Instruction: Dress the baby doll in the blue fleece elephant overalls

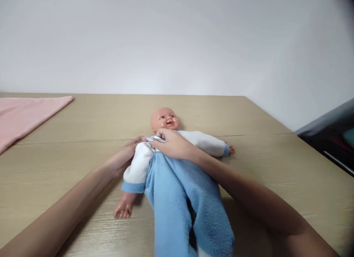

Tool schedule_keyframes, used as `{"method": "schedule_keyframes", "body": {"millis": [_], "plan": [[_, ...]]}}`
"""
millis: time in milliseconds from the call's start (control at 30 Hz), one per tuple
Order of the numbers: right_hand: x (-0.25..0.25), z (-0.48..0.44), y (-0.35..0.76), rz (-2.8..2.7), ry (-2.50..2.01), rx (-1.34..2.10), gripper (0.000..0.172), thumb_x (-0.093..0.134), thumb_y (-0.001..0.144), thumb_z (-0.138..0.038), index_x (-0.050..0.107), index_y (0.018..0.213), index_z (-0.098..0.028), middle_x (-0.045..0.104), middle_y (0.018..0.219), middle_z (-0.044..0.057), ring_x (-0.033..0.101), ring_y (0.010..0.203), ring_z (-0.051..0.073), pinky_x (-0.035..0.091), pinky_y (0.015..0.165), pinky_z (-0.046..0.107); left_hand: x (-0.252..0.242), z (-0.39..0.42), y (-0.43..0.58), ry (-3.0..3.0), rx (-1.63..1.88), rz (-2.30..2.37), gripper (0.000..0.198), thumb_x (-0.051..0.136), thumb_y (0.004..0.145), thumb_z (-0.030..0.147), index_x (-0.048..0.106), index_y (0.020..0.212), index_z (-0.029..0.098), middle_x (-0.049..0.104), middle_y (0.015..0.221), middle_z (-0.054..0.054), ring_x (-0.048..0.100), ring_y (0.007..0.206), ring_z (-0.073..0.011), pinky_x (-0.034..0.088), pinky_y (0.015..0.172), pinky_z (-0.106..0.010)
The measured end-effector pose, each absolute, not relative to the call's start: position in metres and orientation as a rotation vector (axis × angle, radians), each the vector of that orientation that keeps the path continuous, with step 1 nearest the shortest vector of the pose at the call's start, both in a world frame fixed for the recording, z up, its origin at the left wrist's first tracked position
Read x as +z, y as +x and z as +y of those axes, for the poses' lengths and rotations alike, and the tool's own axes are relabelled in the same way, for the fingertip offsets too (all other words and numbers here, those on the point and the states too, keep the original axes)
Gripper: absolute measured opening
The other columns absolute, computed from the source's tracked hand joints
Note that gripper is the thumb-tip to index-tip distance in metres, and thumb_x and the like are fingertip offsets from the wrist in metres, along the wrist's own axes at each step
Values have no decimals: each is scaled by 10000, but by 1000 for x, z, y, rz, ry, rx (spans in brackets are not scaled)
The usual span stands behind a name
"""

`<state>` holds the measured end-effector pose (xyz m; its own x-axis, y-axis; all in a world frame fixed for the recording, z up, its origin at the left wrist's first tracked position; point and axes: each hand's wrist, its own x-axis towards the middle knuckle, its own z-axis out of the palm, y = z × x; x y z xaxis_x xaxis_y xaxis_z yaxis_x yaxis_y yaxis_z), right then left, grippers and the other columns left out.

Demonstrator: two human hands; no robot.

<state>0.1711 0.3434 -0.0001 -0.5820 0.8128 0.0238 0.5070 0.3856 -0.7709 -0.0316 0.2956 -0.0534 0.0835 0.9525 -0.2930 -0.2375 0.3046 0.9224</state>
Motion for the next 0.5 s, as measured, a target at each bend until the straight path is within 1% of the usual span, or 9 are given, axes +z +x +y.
{"method": "schedule_keyframes", "body": {"millis": [100, 167, 233, 267, 333, 367, 433, 500], "plan": [[2, 344, 172, -2231, -1179, 1031, 282, 673, 986, -332, 491, 787, -248, 646, 788, -18, 596, 782, 187, 364, 667, 346, -56, 303, -30, 816, 1027, 1040, 365, 978, 800, 399, 759, 1038, 228, 769, 957, -41, 706, 814, -211, 597, 745, -320], [3, 343, 173, -2222, -1196, 984, 278, 697, 988, -369, 500, 834, -248, 657, 815, -15, 614, 796, 191, 384, 677, 338, -53, 303, -31, 855, 1028, 1046, 376, 970, 827, 443, 732, 1035, 241, 739, 944, -22, 664, 786, -188, 564, 705, -291], [6, 341, 175, -2220, -1197, 915, 218, 726, 976, -363, 553, 957, -233, 704, 888, 1, 658, 841, 203, 413, 703, 331, -49, 301, -32, 922, 1005, 1085, 457, 952, 843, 559, 699, 1057, 244, 703, 935, -2, 616, 771, -166, 520, 669, -258], [8, 340, 176, -2224, -1204, 864, 218, 736, 976, -346, 583, 1058, -214, 741, 953, 24, 687, 881, 216, 431, 727, 330, -46, 299, -33, 975, 990, 1108, 504, 931, 849, 628, 690, 1065, 241, 686, 935, 5, 596, 779, -159, 503, 666, -244], [12, 334, 177, -2264, -1251, 730, 325, 732, 1006, -332, 611, 1253, -159, 799, 1091, 100, 739, 974, 261, 456, 772, 344, -42, 298, -35, 1107, 969, 1152, 560, 884, 866, 713, 689, 1072, 230, 667, 957, 10, 576, 829, -155, 489, 697, -226], [14, 331, 177, -2306, -1285, 647, 349, 714, 1035, -353, 631, 1297, -138, 814, 1137, 138, 755, 1011, 289, 461, 783, 357, -41, 298, -36, 1165, 960, 1166, 562, 866, 881, 724, 692, 1075, 226, 664, 972, 10, 573, 858, -155, 488, 721, -220], [17, 327, 177, -2398, -1347, 494, 340, 655, 1089, -419, 707, 1262, -131, 833, 1160, 183, 773, 1042, 337, 457, 779, 382, -39, 299, -35, 1225, 955, 1158, 533, 847, 909, 709, 692, 1070, 225, 659, 972, 14, 569, 878, -154, 485, 744, -214], [19, 327, 178, -2450, -1354, 421, 344, 614, 1111, -456, 763, 1177, -154, 849, 1145, 180, 782, 1046, 345, 452, 773, 387, -40, 303, -32, 1186, 963, 1111, 484, 880, 907, 640, 692, 1081, 229, 675, 980, 16, 588, 884, -153, 496, 754, -217]]}}
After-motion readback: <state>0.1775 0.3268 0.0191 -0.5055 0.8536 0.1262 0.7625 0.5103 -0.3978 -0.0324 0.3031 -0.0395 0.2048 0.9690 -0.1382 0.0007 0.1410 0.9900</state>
